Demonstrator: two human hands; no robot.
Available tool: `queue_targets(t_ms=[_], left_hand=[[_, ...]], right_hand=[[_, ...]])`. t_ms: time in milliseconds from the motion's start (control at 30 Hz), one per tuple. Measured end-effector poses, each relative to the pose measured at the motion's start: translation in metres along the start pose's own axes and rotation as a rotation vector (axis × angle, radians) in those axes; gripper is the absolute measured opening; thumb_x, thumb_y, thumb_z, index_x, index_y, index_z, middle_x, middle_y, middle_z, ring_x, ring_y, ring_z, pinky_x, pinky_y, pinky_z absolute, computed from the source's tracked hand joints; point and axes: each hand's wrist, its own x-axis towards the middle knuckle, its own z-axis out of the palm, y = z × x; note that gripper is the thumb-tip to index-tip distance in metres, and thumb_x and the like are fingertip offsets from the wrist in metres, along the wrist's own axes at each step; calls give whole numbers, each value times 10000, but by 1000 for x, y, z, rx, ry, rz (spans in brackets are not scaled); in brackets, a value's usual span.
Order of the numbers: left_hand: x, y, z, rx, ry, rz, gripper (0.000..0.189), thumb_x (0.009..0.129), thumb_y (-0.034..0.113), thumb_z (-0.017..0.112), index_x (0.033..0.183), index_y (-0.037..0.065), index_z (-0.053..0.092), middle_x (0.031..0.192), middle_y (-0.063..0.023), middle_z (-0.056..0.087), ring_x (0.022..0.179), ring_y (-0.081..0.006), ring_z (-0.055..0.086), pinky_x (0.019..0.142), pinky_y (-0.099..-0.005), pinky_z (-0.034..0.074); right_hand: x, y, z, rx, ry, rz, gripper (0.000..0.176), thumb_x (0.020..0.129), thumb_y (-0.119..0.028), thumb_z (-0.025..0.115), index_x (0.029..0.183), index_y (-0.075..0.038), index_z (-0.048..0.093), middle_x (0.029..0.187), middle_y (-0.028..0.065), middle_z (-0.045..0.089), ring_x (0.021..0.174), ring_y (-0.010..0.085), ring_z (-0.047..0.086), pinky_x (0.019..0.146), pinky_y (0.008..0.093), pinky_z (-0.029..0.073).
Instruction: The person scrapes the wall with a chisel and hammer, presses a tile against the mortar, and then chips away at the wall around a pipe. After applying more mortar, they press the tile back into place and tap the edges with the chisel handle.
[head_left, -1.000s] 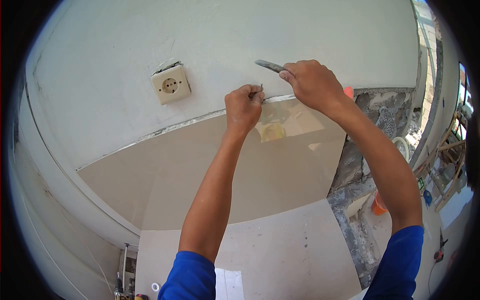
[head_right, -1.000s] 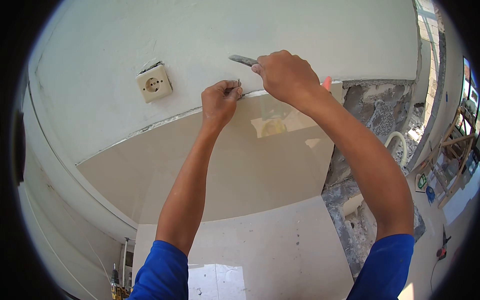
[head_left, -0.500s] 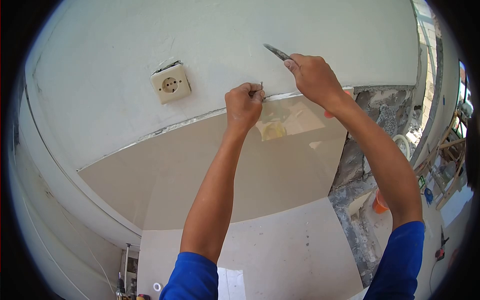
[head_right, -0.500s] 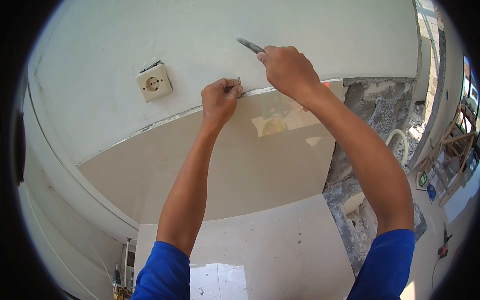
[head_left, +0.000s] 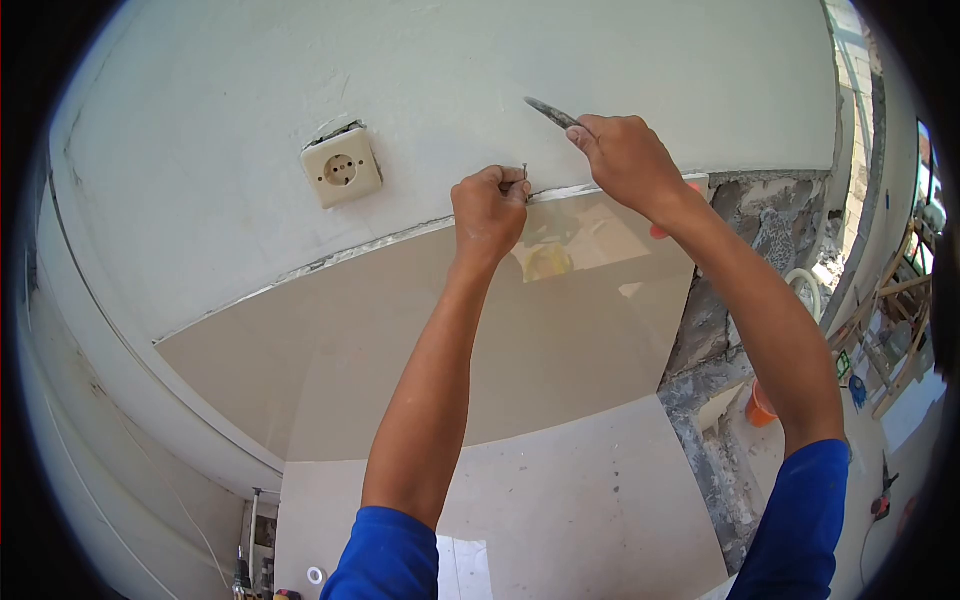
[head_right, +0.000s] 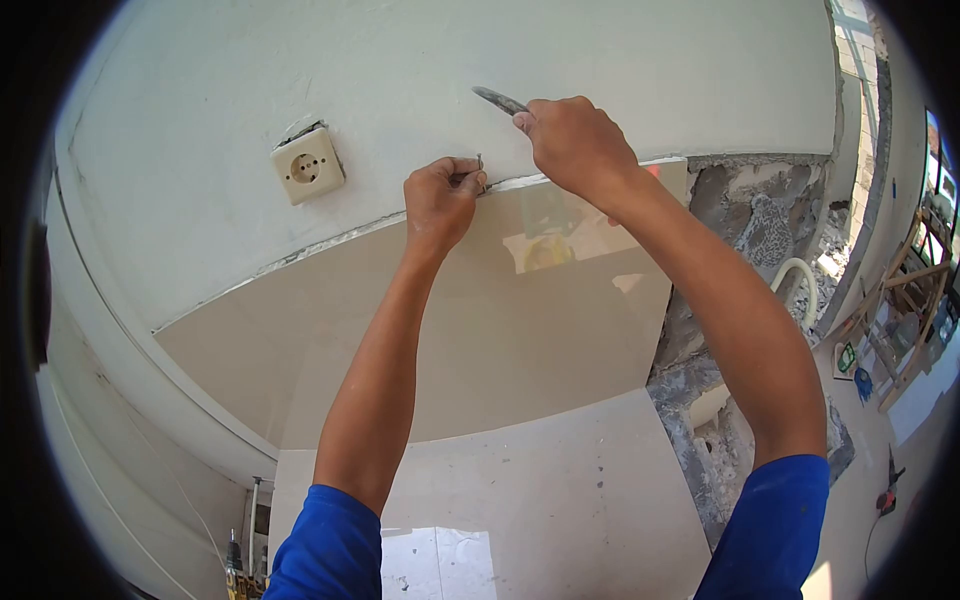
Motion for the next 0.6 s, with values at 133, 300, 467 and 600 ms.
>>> queue_targets(t_ms=[133,300,467,600], left_hand=[[1,1,-1,50,-18,-9,166,899,62,728,1012,-57,749,841,-137,760,745,-153,707,700,-289,554],[0,-2,2,29,9,10,162,895,62,731,1005,-54,752,837,-136,761,738,-153,705,700,-289,555],[-1,0,1,24,18,23,160,890,58,732,1001,-55,752,835,-138,762,735,-155,707,697,-289,554],[1,0,0,34,7,14,161,889,56,731,1002,-57,752,836,-140,762,732,-155,708,696,-289,555]], right_hand=[[0,10,8,-137,-72,-95,405,1033,-281,555,781,21,652,745,215,655,673,395,657,644,505,518],[1,7,3,-24,-40,-42,411,1029,-289,560,778,24,650,743,206,655,698,398,662,660,509,525],[5,0,-5,17,-41,44,362,1021,-284,576,862,19,695,808,227,665,754,407,682,718,512,542],[4,1,7,-111,-180,-95,391,1038,-296,553,843,16,686,816,223,669,769,406,684,706,511,538]])
